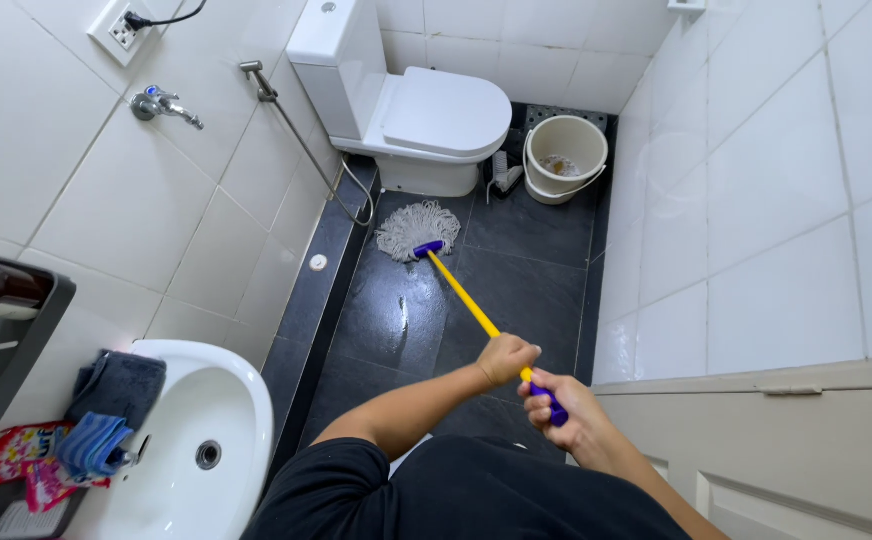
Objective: The recorder mops a bathroom floor using a mop.
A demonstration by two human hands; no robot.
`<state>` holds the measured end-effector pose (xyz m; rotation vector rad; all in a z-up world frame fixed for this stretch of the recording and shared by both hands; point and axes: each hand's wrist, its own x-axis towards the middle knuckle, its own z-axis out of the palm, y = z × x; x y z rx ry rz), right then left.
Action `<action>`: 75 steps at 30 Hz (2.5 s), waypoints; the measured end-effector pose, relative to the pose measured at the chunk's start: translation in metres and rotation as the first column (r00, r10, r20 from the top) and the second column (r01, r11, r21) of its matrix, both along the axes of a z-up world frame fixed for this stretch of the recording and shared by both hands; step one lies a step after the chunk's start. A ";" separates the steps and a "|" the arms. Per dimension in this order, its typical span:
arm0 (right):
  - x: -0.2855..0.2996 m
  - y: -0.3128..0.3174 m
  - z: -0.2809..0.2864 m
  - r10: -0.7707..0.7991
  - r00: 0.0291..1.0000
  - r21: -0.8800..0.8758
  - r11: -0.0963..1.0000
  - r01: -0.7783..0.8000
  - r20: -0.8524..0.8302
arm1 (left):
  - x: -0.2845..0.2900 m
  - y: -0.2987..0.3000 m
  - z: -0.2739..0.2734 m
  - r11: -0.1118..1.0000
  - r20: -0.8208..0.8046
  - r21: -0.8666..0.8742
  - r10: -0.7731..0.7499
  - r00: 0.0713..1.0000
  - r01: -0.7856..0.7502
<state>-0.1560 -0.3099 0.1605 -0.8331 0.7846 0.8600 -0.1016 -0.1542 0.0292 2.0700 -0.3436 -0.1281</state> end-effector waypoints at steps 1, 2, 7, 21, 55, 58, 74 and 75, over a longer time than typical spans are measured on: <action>0.005 0.001 -0.003 -0.005 1.000 -0.002 1.000 0.005 0.005 | 0.006 0.001 -0.018 1.000 0.005 -0.002 -0.005 1.000 0.005; 0.009 0.001 -0.006 0.010 1.000 -0.015 1.000 -0.010 0.026 | 0.011 0.002 -0.036 1.000 0.089 0.024 -0.010 0.996 0.007; 0.045 0.023 -0.055 0.039 0.995 0.010 0.999 -0.040 0.087 | 0.055 0.030 -0.069 0.996 0.080 -0.064 0.067 0.995 -0.062; -0.016 -0.029 -0.036 -0.118 0.993 0.062 0.991 0.117 0.015 | -0.010 -0.033 -0.023 0.998 -0.009 -0.046 -0.045 0.999 0.044; -0.012 -0.025 -0.025 -0.244 0.970 0.034 0.969 0.244 -0.004 | 0.013 -0.036 -0.036 0.988 -0.079 -0.111 -0.119 0.990 0.110; 0.019 -0.013 -0.061 -0.212 0.977 0.090 0.974 0.209 0.027 | 0.050 -0.022 -0.085 0.983 0.284 -0.007 -0.172 0.943 0.181; -0.010 -0.031 -0.048 -0.263 0.965 0.120 0.958 0.259 0.017 | 0.021 -0.045 -0.046 0.975 0.045 -0.188 -0.109 0.993 0.116; -0.012 -0.025 -0.042 -0.252 0.966 0.046 0.967 0.250 0.052 | 0.027 -0.043 -0.055 0.977 0.085 -0.171 -0.115 0.990 0.129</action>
